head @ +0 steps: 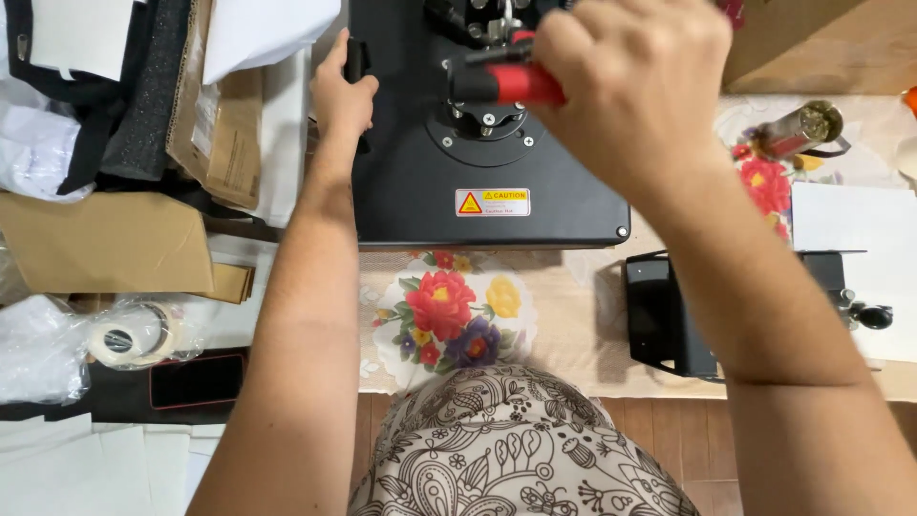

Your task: The person places a white sheet on a red board, covers it with brown paper, and uses a heat press machine to apply pressure. They then lift the press, remove the brown paper, and handle the white sheet before repeating the process.

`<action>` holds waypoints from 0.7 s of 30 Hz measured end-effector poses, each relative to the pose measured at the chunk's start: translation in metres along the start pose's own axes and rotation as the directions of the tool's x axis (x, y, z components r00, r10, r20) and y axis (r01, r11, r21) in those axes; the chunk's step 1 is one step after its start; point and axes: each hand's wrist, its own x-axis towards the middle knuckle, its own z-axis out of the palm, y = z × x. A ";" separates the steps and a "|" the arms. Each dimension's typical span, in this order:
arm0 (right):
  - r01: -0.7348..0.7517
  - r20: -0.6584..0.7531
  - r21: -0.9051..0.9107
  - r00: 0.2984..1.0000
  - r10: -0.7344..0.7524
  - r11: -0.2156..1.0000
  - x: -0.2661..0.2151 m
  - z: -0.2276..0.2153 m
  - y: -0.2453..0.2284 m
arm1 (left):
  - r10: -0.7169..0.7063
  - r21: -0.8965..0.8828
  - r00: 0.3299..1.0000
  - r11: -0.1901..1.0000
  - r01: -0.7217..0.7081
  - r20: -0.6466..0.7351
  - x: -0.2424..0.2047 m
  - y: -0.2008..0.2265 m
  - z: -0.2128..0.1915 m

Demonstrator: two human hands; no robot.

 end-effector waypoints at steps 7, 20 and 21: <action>-0.095 -0.049 0.301 0.992 0.115 0.949 -0.039 -0.013 -0.061 | 0.026 0.040 1.000 0.999 -0.025 -0.017 0.005 -0.011 0.005; -0.180 -0.114 0.392 0.964 0.242 0.902 -0.074 0.004 -0.103 | 0.854 0.054 0.501 0.498 -0.865 0.139 -0.225 0.116 -0.003; -0.238 -0.075 0.447 0.950 0.301 0.862 -0.075 0.004 -0.106 | 0.844 0.083 0.503 0.497 -0.864 0.186 -0.235 0.116 0.006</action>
